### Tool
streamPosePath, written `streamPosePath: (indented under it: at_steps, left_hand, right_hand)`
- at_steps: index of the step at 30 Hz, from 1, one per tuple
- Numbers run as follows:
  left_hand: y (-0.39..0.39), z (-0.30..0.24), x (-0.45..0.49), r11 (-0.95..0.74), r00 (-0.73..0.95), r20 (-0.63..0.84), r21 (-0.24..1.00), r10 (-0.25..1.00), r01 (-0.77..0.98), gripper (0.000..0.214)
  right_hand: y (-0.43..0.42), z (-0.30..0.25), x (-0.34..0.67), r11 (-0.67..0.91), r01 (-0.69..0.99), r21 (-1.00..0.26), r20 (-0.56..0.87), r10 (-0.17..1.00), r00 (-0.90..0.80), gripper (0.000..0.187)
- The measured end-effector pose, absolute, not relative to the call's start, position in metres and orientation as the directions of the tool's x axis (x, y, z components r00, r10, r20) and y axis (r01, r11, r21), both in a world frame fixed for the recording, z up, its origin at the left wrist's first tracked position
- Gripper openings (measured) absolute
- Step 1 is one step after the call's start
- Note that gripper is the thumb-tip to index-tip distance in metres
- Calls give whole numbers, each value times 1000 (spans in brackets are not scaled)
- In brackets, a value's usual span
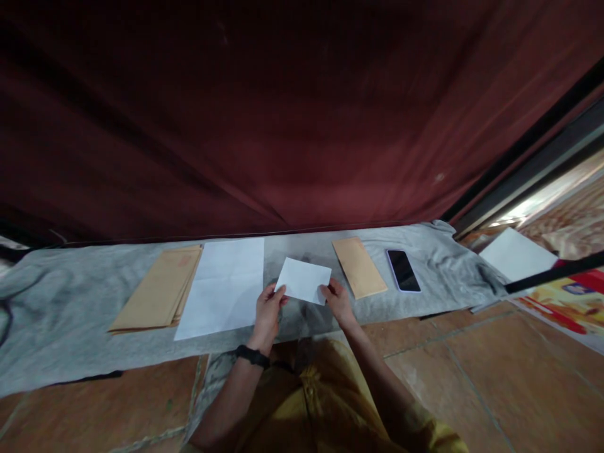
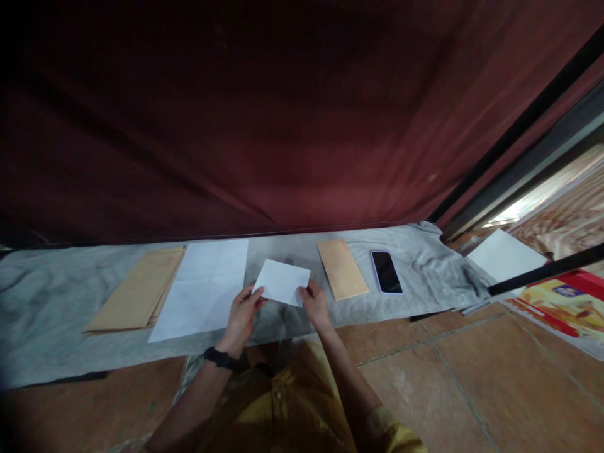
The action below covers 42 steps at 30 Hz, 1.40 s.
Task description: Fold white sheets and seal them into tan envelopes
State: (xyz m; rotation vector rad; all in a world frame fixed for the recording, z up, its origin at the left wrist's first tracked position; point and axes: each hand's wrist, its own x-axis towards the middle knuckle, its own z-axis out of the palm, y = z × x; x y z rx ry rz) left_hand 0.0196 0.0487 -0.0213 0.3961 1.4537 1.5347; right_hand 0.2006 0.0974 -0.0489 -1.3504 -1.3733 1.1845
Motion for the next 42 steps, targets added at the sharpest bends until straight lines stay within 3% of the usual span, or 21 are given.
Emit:
streamPosePath:
  at_steps: [7, 10, 14, 19, 24, 27, 32, 37, 42]
  left_hand:
    - [51, -31, 4, 333, -468, -389, 921, 794, -202, 24]
    - [51, -33, 5, 384, -447, -390, 917, 805, -110, 17]
    - [53, -35, 3, 436, -426, -397, 900, 813, -5, 13]
    - [57, -36, 3, 473, -425, -381, 871, 821, 131, 10]
    - [51, -29, 5, 473, -479, -293, 823, 827, 314, 16]
    - [38, -28, 12, 384, -467, -102, 734, 878, 560, 20]
    - [7, -46, 29, -52, -125, 279, 552, 952, 832, 33]
    - [-12, -64, 34, -128, 44, 263, 314, 964, 941, 48]
    - [-14, -64, 36, -138, 100, 208, 175, 973, 975, 48]
  right_hand:
    - [106, -57, 205, 31, 435, -900, 34, 999, 0, 22]
    - [103, -62, 205, 69, 503, -861, 96, 995, 28, 35]
    - [96, -61, 204, 219, 633, -743, 315, 948, 42, 47]
    - [85, -57, 189, 507, 551, -663, 399, 862, -313, 38]
    - [76, -65, 164, 598, 477, -644, 321, 777, -542, 38]
    - [74, -68, 162, 596, 513, -618, 279, 776, -566, 42]
    - [80, -59, 167, 577, 529, -622, 231, 781, -580, 41]
    - [82, -41, 159, 657, 439, -614, 265, 695, -669, 33]
    - [81, -30, 149, 720, 415, -556, 248, 620, -744, 36]
